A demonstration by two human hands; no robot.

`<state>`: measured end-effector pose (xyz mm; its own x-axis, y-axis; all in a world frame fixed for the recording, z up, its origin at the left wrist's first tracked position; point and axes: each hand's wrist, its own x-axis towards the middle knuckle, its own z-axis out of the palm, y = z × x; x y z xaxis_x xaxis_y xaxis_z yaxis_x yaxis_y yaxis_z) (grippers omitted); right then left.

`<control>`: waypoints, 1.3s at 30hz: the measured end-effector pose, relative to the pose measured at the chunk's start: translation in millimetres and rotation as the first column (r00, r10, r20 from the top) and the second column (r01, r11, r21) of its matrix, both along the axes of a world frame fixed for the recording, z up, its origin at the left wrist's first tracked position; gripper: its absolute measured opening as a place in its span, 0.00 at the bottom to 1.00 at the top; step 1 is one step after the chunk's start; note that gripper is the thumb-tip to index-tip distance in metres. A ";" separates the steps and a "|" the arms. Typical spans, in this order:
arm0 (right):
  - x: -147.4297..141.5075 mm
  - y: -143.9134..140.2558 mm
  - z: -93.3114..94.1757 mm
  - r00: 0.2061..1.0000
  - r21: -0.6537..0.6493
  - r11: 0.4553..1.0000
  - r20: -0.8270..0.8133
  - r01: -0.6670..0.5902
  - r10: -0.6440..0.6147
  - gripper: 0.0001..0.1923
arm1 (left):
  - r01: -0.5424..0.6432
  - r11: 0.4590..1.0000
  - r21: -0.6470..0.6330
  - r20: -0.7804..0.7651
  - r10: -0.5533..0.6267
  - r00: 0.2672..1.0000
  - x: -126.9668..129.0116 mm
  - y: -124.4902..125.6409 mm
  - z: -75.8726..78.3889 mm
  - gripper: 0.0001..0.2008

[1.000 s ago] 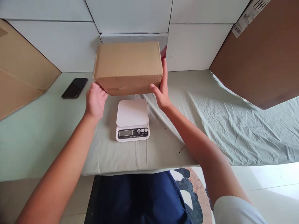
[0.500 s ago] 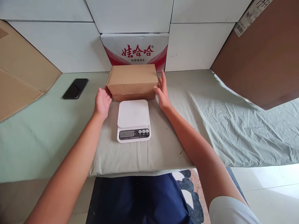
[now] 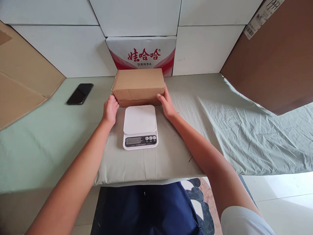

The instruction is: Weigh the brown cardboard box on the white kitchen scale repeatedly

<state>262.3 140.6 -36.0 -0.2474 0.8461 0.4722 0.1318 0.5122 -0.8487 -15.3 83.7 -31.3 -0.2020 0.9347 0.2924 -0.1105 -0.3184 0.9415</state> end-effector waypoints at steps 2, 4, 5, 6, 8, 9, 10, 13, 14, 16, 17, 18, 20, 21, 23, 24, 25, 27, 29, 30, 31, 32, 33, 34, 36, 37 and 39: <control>-3.1 -6.6 5.5 0.999 -0.041 0.999 -0.035 -0.008 0.007 0.45 | 0.005 1.000 0.000 -0.005 -0.005 1.000 2.0 -0.7 -0.1 0.33; -4.2 -10.4 10.5 1.000 -0.031 0.999 -0.030 -0.007 0.006 0.48 | 0.007 1.000 0.006 -0.010 -0.007 1.000 2.0 -0.7 1.8 0.32; -4.5 -11.5 13.1 1.000 -0.008 1.000 -0.021 -0.002 0.002 0.49 | 0.002 1.000 0.019 -0.015 -0.002 1.000 1.6 -0.8 3.6 0.32; -4.7 -12.3 15.7 1.000 0.024 1.000 -0.014 0.000 0.000 0.51 | -0.008 0.999 0.041 -0.021 0.009 1.000 1.1 -1.0 5.9 0.31; -5.4 -13.5 21.3 1.000 0.099 0.995 -0.007 -0.007 0.007 0.53 | -0.036 0.994 0.104 -0.037 0.040 0.999 0.0 -2.4 11.4 0.30; -5.9 -14.1 23.9 1.000 0.134 0.991 -0.006 -0.012 0.013 0.54 | -0.049 0.989 0.139 -0.046 0.056 0.997 -0.4 -3.8 14.2 0.30; -6.5 -14.8 26.3 1.000 0.163 0.986 -0.007 -0.016 0.017 0.54 | -0.058 0.984 0.170 -0.057 0.069 0.996 -0.6 -5.5 16.9 0.30; -8.6 -18.4 30.9 1.000 0.189 0.982 -0.008 -0.007 0.008 0.57 | -0.069 0.976 0.206 -0.088 0.088 0.992 0.2 -12.7 23.9 0.32; -9.4 -20.6 31.9 1.000 0.180 0.984 -0.005 -0.002 0.003 0.57 | -0.071 0.977 0.202 -0.097 0.092 0.991 1.0 -15.6 26.3 0.34; -10.6 -27.8 34.0 1.000 0.162 0.987 0.008 0.007 -0.008 0.58 | -0.081 0.978 0.190 -0.111 0.104 0.988 3.0 -22.4 32.1 0.35; -11.0 -33.2 35.6 1.000 0.164 0.986 0.012 0.017 -0.020 0.58 | -0.084 0.978 0.193 -0.118 0.108 0.987 4.2 -26.9 35.5 0.34; -10.9 -40.0 37.4 0.999 0.175 0.984 0.013 0.032 -0.035 0.59 | -0.082 0.976 0.204 -0.123 0.109 0.986 5.4 -32.3 39.2 0.34; -9.1 -57.6 41.1 0.998 0.214 0.975 0.006 0.066 -0.069 0.61 | -0.066 0.967 0.244 -0.126 0.099 0.987 8.4 -47.4 46.0 0.32; -7.0 -67.9 42.1 0.997 0.231 0.970 -0.002 0.075 -0.077 0.61 | -0.054 0.964 0.262 -0.125 0.090 0.988 10.2 -57.2 48.3 0.31; -0.4 -90.0 40.7 0.997 0.253 0.964 -0.020 0.077 -0.075 0.59 | -0.043 0.962 0.268 -0.120 0.078 0.990 14.2 -80.8 49.2 0.31; 4.0 -100.9 38.1 0.997 0.256 0.963 -0.023 0.078 -0.075 0.58 | -0.052 0.968 0.246 -0.118 0.083 0.990 16.2 -93.7 47.6 0.30; 8.7 -111.3 34.4 0.997 0.253 0.964 -0.016 0.077 -0.075 0.58 | -0.063 0.973 0.220 -0.115 0.090 0.989 18.0 -106.6 44.8 0.31; 18.0 -129.2 25.1 0.998 0.229 0.971 0.007 0.065 -0.069 0.58 | -0.067 0.982 0.176 -0.108 0.087 0.990 20.5 -129.8 37.2 0.32; 24.9 -141.8 16.4 0.998 0.192 0.980 0.017 0.058 -0.063 0.56 | -0.067 0.987 0.147 -0.102 0.083 0.991 21.4 -146.4 29.5 0.33; 26.9 -145.9 13.3 0.998 0.175 0.983 0.018 0.057 -0.061 0.54 | -0.065 0.988 0.140 -0.105 0.080 0.991 21.4 -151.6 26.5 0.33; 28.0 -148.6 11.2 0.998 0.162 0.985 0.018 0.055 -0.059 0.53 | -0.062 0.988 0.139 -0.111 0.077 0.991 21.2 -154.8 24.2 0.32; 28.3 -150.0 10.1 0.998 0.155 0.987 0.019 0.051 -0.055 0.51 | -0.054 0.988 0.144 -0.123 0.072 0.990 20.9 -156.3 22.5 0.32; 27.9 -150.4 9.9 0.999 0.154 0.987 0.023 0.044 -0.048 0.49 | -0.043 0.987 0.152 -0.136 0.064 0.989 20.4 -156.4 21.3 0.32; 27.2 -150.3 10.4 0.999 0.159 0.987 0.029 0.036 -0.041 0.49 | -0.031 0.986 0.162 -0.147 0.055 0.988 19.8 -155.6 20.4 0.32; 25.3 -149.3 12.5 0.998 0.172 0.985 0.049 0.023 -0.032 0.48 | -0.009 0.984 0.178 -0.161 0.038 0.986 18.4 -152.4 18.8 0.32; 24.6 -148.9 13.8 0.998 0.177 0.984 0.062 0.020 -0.031 0.49 | 0.000 0.983 0.181 -0.165 0.031 0.986 17.4 -150.7 17.7 0.32; 23.7 -148.9 16.0 0.996 0.184 0.983 0.085 0.021 -0.037 0.50 | 0.009 0.985 0.174 -0.173 0.022 0.985 15.1 -148.0 15.1 0.33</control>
<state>286.0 -8.2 -20.1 -0.2710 0.7550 0.5971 0.2187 0.6524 -0.7256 -0.2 -64.3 -16.2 -0.1394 0.8656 0.4809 0.0526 -0.4785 0.8765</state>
